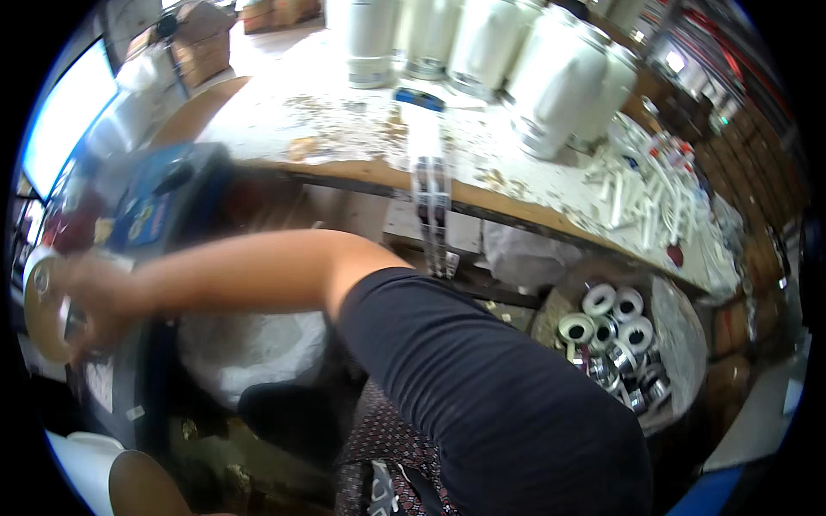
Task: The person assembles white plastic thermos bodies by inserting inner linings, attaching top handles, and applying labels to the exterior of the containers.
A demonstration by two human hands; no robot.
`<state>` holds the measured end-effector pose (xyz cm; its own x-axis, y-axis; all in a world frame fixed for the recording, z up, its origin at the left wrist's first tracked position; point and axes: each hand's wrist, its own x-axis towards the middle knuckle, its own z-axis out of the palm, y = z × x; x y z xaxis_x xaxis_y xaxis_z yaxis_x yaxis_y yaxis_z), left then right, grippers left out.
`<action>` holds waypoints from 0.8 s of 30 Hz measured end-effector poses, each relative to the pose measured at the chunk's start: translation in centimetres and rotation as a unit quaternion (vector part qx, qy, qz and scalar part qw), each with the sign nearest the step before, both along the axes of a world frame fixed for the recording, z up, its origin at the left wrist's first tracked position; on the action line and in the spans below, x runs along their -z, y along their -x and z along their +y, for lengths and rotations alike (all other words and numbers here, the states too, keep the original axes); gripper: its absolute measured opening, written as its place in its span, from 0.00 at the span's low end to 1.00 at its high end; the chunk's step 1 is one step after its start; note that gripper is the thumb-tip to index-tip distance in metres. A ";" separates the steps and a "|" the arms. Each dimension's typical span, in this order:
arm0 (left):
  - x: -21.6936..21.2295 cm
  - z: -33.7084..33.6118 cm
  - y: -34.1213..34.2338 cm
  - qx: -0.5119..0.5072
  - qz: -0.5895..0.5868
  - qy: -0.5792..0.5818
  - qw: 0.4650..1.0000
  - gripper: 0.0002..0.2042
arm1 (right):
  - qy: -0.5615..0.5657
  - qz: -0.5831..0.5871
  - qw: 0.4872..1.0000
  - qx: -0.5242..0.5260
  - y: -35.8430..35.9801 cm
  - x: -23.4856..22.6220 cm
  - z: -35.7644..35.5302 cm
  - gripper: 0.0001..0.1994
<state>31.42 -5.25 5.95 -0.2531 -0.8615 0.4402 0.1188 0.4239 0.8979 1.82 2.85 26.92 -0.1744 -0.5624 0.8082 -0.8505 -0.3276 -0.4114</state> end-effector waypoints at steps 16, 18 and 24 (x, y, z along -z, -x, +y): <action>-7.5 10.2 5.5 0.242 0.158 -0.339 0.895 0.18 | 0.049 0.117 0.968 0.216 -7.2 18.1 38.1 0.15; -8.6 10.8 6.8 0.250 0.120 -0.325 0.904 0.19 | 0.093 0.110 0.964 0.223 -8.7 18.6 40.4 0.14; -12.2 12.6 11.4 0.292 0.000 -0.268 0.918 0.21 | 0.034 -0.116 0.944 0.306 -12.2 24.6 46.4 0.19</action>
